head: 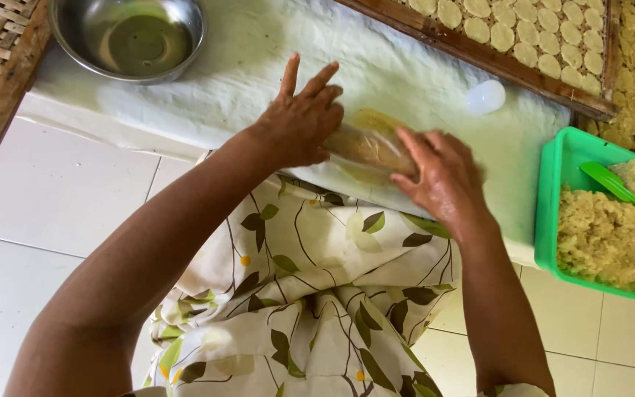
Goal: Flattening small portions of dough and arranging them on a wooden drying rack.
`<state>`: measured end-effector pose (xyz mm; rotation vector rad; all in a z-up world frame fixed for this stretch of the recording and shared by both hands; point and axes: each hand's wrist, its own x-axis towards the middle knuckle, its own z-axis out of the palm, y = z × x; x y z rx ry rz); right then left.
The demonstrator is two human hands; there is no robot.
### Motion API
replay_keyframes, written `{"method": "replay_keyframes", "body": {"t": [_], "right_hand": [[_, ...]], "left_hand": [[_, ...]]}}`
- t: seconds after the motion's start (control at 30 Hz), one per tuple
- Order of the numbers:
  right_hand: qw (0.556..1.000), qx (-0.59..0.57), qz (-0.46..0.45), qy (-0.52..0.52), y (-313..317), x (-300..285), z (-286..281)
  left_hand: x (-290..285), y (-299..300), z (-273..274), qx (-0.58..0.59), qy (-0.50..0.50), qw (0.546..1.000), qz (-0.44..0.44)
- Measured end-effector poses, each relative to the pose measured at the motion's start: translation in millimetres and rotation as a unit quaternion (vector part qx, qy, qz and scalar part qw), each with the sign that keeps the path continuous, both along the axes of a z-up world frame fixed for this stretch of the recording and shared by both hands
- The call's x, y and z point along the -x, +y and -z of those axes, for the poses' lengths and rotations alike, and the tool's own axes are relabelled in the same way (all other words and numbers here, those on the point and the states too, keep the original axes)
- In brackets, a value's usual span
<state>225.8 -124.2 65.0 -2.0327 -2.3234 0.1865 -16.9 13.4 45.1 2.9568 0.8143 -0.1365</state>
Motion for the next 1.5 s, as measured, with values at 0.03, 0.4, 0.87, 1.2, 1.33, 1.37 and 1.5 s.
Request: {"method": "replay_keyframes", "body": {"t": [0.03, 0.4, 0.87, 1.2, 1.33, 1.37, 1.5], "right_hand": [[1.000, 0.000, 0.001, 0.000, -1, -1, -10], [0.986, -0.140, 0.067, 0.062, -48, 11, 25], [0.995, -0.072, 0.062, 0.016, 59, -38, 43], [0.996, -0.026, 0.077, 0.031, 32, -12, 35], [0.989, -0.051, 0.103, 0.089, 6, 6, 33], [0.989, -0.073, 0.094, 0.087, 0, 8, 34], [0.986, -0.116, 0.081, 0.086, -15, 18, 34]], "left_hand": [[-2, 3, -11, 0.000, 0.000, 1.000, 0.001], [8, -38, 3, -0.019, 0.000, 1.000, 0.021], [-50, 54, 26, 0.022, -0.107, 0.990, -0.092], [-31, 21, 37, -0.016, -0.123, 0.987, -0.105], [-19, -5, 39, 0.004, -0.125, 0.985, -0.120], [-18, -10, 41, 0.003, -0.120, 0.984, -0.131], [-10, -30, 43, 0.012, -0.108, 0.981, -0.164]]}}
